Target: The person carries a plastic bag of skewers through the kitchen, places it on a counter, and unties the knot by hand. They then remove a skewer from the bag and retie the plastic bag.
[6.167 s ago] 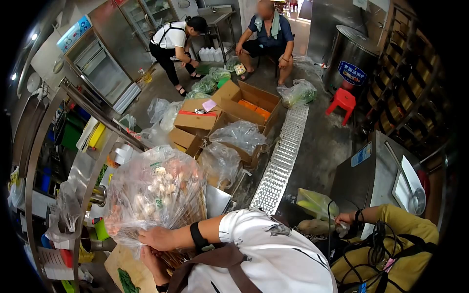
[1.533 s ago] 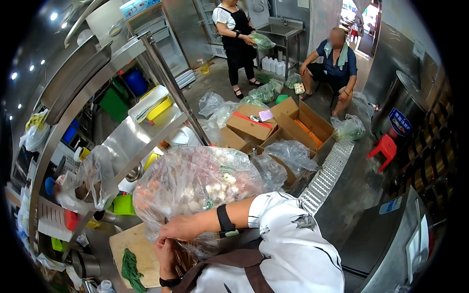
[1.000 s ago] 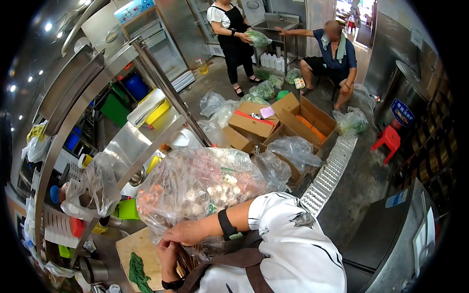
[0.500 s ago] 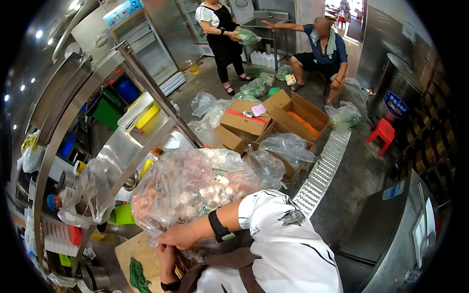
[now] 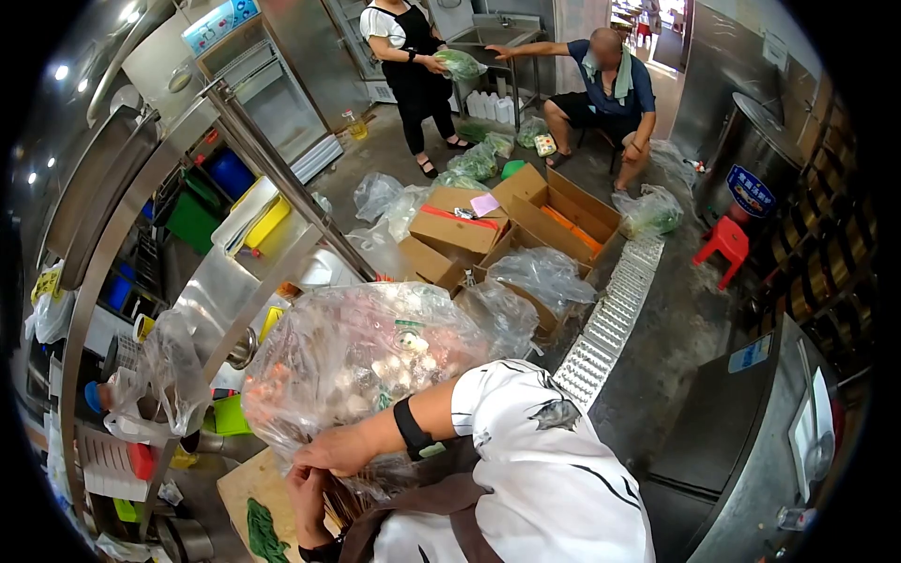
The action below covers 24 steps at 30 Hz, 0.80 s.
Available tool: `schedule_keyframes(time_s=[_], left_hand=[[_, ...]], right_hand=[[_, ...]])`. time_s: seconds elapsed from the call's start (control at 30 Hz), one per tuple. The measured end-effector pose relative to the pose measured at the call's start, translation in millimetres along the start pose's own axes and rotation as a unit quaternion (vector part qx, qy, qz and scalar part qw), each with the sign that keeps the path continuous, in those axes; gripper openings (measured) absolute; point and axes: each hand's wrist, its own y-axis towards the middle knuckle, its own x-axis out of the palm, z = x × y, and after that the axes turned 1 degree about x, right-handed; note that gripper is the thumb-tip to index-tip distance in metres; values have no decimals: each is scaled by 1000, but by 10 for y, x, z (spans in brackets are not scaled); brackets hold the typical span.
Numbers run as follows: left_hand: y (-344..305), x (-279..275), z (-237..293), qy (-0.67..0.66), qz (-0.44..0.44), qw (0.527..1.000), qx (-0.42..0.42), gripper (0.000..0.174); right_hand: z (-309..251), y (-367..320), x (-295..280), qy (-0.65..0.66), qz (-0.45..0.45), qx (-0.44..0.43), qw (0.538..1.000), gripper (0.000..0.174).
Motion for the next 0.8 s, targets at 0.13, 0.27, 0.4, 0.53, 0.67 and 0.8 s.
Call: schedule_keyframes(time_s=[0.13,0.27,0.4,0.53,0.67,0.8], left_hand=[[28,-54,38,68,-16,998,-7,10],[40,-75,75,84,-43,996,-7,7],[45,-100,104,84,-57,995,-16,8],[57,-122,125,80,-69,994,-40,10],[60,-118,85,107,-65,992,-31,10],[37,26,104,122,-16,992,-19,11]], right_hand=[[-35,-4,-23,-12,-8,13,1000,33],[-1,-5,33,-1,5,8,1000,32],[-16,9,21,10,2,0,1000,31],[-2,26,13,36,-13,6,999,31],[-48,46,-29,52,-36,21,998,33],[-31,73,-24,32,-69,71,995,35]])
